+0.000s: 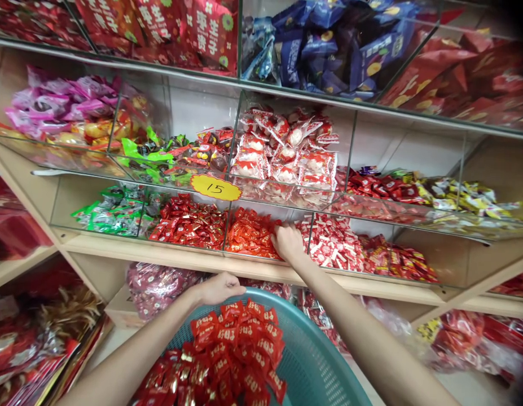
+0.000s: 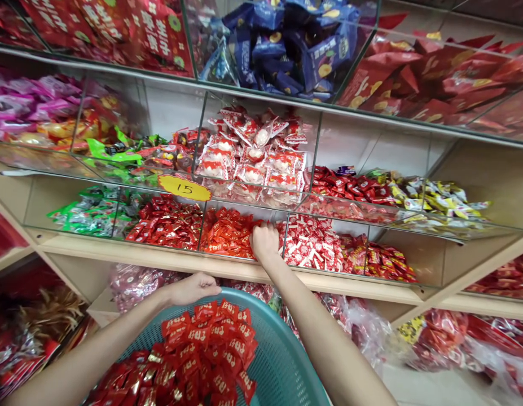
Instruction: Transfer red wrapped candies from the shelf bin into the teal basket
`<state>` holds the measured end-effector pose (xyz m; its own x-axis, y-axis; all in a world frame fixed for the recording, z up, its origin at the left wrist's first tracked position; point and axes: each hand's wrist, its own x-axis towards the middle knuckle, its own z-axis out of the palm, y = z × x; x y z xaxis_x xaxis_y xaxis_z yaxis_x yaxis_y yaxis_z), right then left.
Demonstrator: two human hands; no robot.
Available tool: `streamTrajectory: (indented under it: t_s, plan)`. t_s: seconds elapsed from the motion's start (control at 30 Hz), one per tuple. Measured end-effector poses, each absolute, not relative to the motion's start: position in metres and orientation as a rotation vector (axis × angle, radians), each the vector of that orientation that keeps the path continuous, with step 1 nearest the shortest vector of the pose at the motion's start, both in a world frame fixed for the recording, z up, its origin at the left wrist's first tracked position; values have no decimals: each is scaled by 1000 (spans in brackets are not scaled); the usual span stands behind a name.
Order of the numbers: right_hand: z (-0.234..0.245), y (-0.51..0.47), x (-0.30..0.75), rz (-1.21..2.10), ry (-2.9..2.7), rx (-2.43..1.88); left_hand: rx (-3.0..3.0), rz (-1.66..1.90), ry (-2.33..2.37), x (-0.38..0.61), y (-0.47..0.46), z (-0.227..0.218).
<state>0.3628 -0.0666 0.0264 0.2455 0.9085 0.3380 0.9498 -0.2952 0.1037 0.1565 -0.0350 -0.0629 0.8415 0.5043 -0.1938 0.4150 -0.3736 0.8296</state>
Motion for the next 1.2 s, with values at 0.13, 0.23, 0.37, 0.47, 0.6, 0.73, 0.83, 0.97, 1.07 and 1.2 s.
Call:
streamTrajectory:
  t_s: [0.13, 0.23, 0.37, 0.47, 0.6, 0.73, 0.83, 0.97, 1.07, 1.2]
  plan:
    - [24, -65, 364, -511, -1786, -2376, 2040, 114, 698, 156, -37, -60]
    - [22, -66, 365, -516, -1791, -2355, 2033, 116, 704, 156, -38, -57]
    - [20, -66, 366, -515, -1783, -2333, 2030, 103, 696, 157, -39, -57]
    - [21, -69, 366, -512, -1784, -2311, 2036, 102, 709, 156, -39, -56]
    - [28, -89, 366, -480, -1748, -2168, 2045, 107, 725, 155, -40, -53]
    - [30, -124, 362, -349, -1628, -1861, 2016, 141, 740, 155, -43, -49]
    - [23, -149, 354, -96, -1497, -1654, 2001, 157, 745, 155, -42, -49]
    - [4, -164, 343, 260, -1364, -1530, 2069, 124, 736, 156, -40, -49]
    - [-10, -165, 338, 469, -1306, -1473, 2145, 154, 742, 155, -42, -50]
    - [-25, -164, 334, 616, -1298, -1389, 2155, 320, 650, 158, -49, -44]
